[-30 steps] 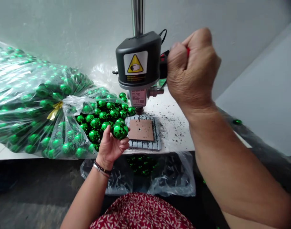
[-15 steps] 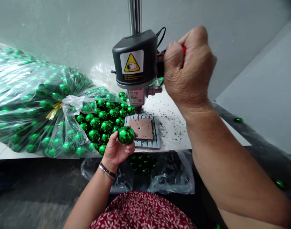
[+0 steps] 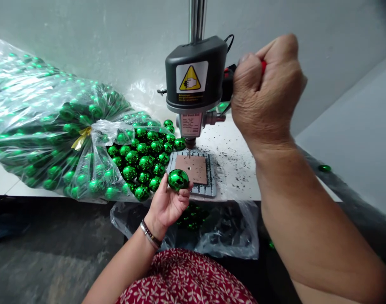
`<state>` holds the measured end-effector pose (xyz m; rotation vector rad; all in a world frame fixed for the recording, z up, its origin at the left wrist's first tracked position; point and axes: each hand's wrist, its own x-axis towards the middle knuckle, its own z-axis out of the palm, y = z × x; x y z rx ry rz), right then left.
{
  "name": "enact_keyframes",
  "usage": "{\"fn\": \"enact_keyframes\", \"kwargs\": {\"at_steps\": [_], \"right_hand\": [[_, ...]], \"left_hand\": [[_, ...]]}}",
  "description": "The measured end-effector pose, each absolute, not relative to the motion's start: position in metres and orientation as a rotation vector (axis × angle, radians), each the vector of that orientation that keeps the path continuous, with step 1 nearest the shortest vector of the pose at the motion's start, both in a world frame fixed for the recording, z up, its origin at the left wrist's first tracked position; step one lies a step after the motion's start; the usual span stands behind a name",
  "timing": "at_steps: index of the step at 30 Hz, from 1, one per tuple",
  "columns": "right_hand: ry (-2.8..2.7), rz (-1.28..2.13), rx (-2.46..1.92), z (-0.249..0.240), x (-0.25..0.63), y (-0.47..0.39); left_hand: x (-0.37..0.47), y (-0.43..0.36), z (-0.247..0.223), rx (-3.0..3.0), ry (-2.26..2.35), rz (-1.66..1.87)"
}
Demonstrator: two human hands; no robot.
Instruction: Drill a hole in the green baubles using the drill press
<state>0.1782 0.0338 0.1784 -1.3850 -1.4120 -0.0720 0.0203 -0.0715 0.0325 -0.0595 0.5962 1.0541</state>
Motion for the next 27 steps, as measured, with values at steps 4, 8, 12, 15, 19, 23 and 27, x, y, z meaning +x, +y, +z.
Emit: {"fn": "enact_keyframes", "kwargs": {"at_steps": [4,8,12,15,19,23,27], "right_hand": [[-1.405,-0.078,-1.398,0.178,0.179,0.035],[-1.409,-0.093,-1.403,0.177,0.18,0.034],[-1.408,-0.105,-1.402,0.175,0.18,0.035],[-1.418,-0.132,-1.412,0.173,0.181,0.036],[-1.426,-0.153,-1.422,0.17,0.181,0.037],[-1.434,-0.207,-1.384,0.167,0.183,0.039],[-1.427,-0.224,-1.34,0.166,0.183,0.04]], "left_hand": [[0.021,-0.075,0.031,-0.14,0.557,1.058],[0.022,-0.076,0.031,-0.185,0.536,1.073],[0.022,-0.076,0.031,-0.192,0.518,1.093],[0.021,-0.076,0.03,-0.235,0.493,1.104],[0.019,-0.075,0.026,-0.217,0.477,1.125],[0.019,-0.077,0.018,-0.062,0.548,1.195],[0.019,-0.084,0.015,0.15,0.637,1.203]]}}
